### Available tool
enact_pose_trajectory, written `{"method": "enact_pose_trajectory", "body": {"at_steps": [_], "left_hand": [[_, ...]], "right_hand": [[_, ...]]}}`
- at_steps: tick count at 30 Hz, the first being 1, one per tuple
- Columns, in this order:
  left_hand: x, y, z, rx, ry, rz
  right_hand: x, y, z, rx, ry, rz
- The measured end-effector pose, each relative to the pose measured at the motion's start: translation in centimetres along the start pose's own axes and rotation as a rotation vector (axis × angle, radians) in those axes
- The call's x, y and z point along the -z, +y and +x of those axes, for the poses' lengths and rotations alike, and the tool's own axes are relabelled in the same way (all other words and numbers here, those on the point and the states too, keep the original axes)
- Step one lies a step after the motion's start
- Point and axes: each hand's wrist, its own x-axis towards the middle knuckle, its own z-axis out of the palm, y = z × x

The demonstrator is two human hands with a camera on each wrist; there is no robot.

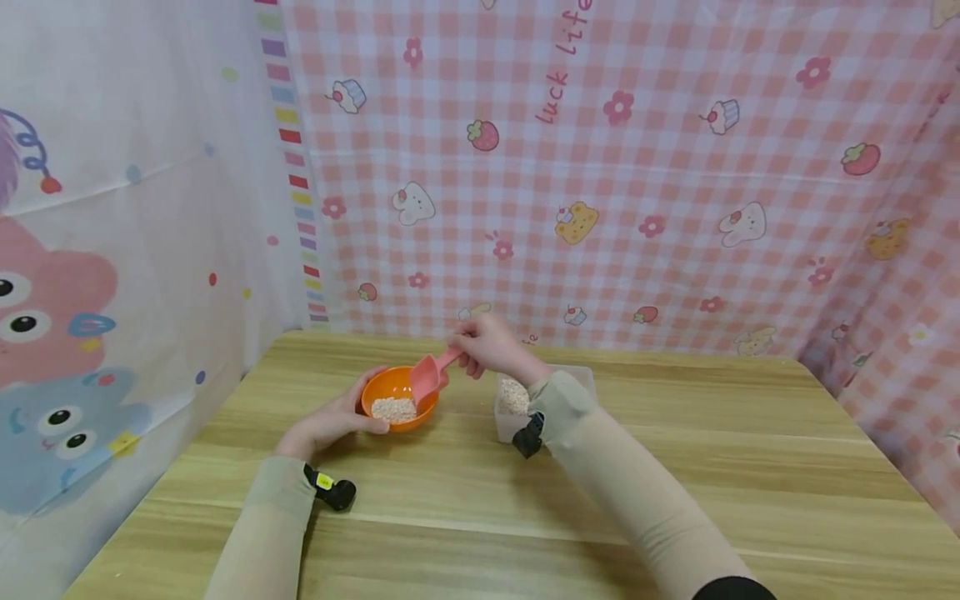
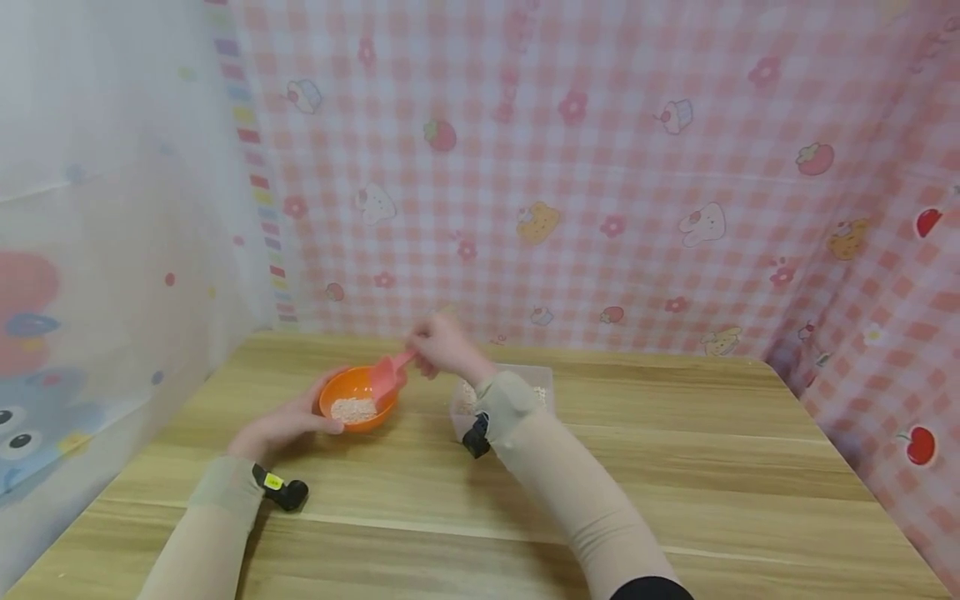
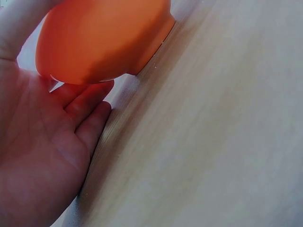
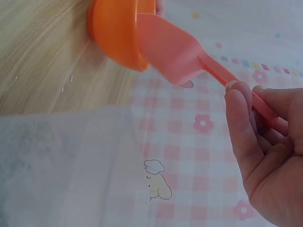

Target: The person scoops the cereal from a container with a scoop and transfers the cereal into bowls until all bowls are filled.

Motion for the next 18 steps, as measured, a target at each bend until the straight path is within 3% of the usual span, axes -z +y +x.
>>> {"method": "enact_pose_trajectory", "body": {"at_steps": [4,10,18], "left_hand": [[0.0,0.0,0.1,-0.003,-0.003,-0.007],[-0.2,0.1,0.3,-0.009,-0.005,-0.013],[0.1,-0.5,0.1,-0.021,-0.006,-0.025]], "right_hand": [[0.8,0.8,-0.4,-0.035,0.023,0.110],[3.1,2.7,-2.7,-0.086,0.127,0.323],[6.8,5.8,-7.1,-0.089,0.233,0.453]]}}
